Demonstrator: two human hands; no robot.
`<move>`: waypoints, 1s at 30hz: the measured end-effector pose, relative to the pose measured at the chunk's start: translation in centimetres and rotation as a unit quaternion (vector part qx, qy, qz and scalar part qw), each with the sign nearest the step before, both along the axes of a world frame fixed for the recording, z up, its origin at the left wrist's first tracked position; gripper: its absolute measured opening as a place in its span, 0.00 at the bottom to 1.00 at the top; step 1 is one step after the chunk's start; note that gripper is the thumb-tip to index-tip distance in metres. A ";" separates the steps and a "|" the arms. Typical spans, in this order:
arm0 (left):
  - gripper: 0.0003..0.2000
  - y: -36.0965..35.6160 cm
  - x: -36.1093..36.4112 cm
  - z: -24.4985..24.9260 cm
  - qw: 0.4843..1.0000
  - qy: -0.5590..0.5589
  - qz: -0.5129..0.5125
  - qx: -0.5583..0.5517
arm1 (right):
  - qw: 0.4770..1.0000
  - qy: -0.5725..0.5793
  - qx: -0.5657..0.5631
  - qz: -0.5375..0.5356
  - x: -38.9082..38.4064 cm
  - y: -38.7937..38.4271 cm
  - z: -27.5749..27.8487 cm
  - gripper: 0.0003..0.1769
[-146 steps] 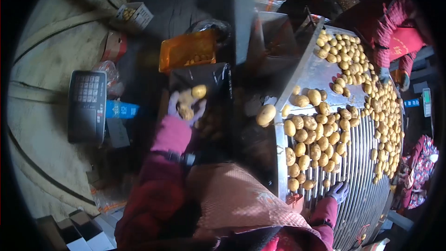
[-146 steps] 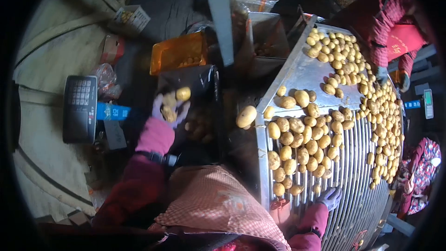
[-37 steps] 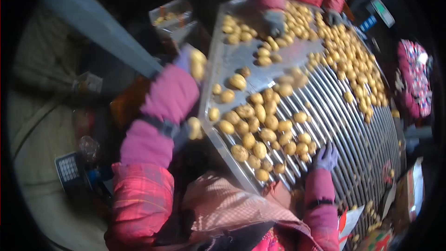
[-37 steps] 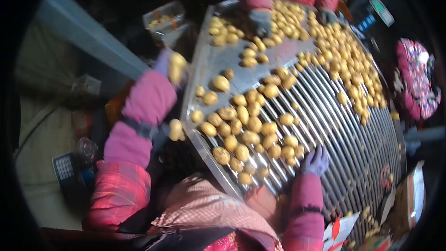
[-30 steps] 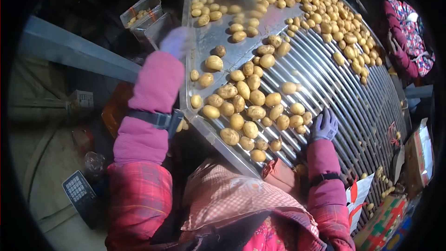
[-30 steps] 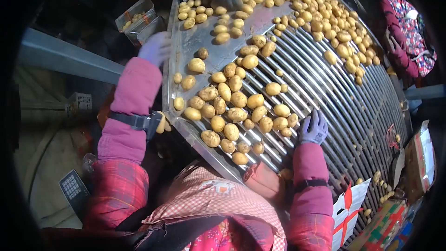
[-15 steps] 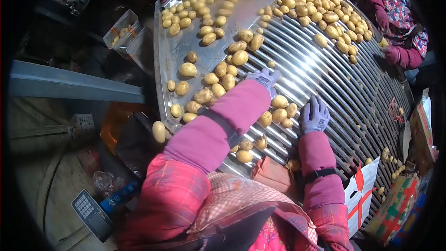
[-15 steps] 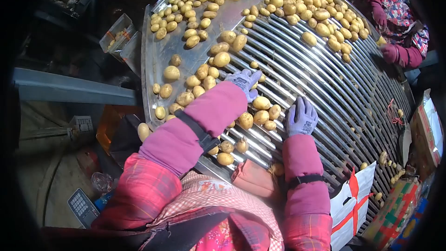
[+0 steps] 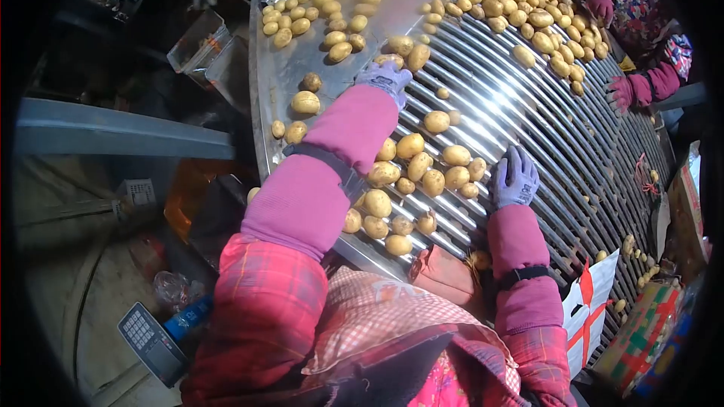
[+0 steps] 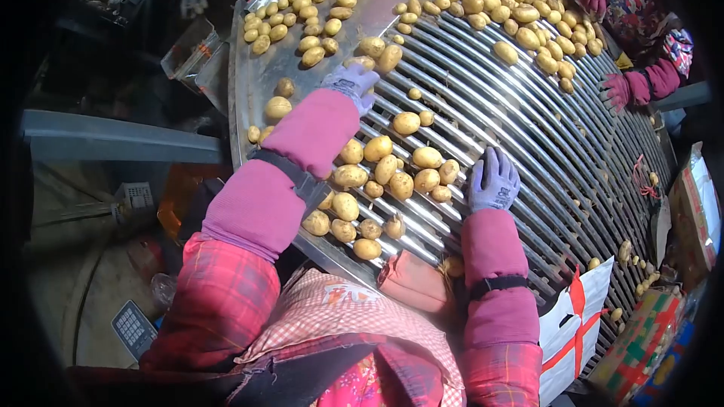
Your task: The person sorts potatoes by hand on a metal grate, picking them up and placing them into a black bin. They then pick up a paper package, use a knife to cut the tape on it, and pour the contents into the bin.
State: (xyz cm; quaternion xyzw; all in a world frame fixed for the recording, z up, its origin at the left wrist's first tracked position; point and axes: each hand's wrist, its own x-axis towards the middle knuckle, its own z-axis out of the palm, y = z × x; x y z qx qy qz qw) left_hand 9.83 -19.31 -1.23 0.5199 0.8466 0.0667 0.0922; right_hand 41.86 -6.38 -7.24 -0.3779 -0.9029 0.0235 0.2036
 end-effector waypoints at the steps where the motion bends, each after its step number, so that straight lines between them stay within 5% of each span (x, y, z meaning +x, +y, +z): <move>1: 0.20 -0.5 -0.2 0.4 1.000 0.001 0.001 0.001 | 1.000 0.001 0.001 0.001 -0.1 0.1 -0.1 0.21; 3: 0.20 -2.2 -0.1 1.4 0.988 -0.134 -0.023 0.073 | 1.000 0.001 0.016 0.005 0.1 0.2 -0.3 0.21; 6: 0.20 -5.0 2.0 3.1 0.978 -0.162 -0.100 0.088 | 1.000 0.014 0.020 0.011 0.1 0.2 -0.4 0.21; 9: 0.20 -7.3 5.3 3.8 0.991 -0.022 -0.133 0.000 | 1.000 0.008 0.015 0.008 0.0 0.0 -0.2 0.21; 14: 0.21 -6.2 5.6 6.0 0.990 -0.001 -0.087 -0.107 | 1.000 0.001 0.016 0.007 0.1 0.2 -0.3 0.21; 18: 0.23 -6.2 5.7 4.3 0.986 -0.121 -0.028 -0.114 | 1.000 0.002 0.020 0.006 0.0 0.3 -0.2 0.21; 21: 0.24 -8.3 4.3 3.5 0.960 -0.273 0.006 0.068 | 1.000 0.006 0.020 0.013 0.1 0.3 -0.4 0.20; 23: 0.22 -10.4 2.1 4.0 0.947 -0.243 0.076 0.197 | 1.000 0.004 0.023 0.011 0.1 0.4 -0.6 0.20; 25: 0.21 -12.4 -1.9 3.4 0.952 -0.153 0.168 0.204 | 1.000 0.000 0.021 0.008 0.1 0.3 -0.3 0.20; 28: 0.23 -13.7 -7.2 0.5 0.978 -0.110 0.121 0.130 | 1.000 -0.001 0.020 0.013 0.2 0.3 -0.5 0.21; 30: 0.26 -13.0 -8.3 0.3 0.968 -0.223 0.112 -0.011 | 1.000 -0.005 0.016 0.007 0.1 0.4 -0.5 0.21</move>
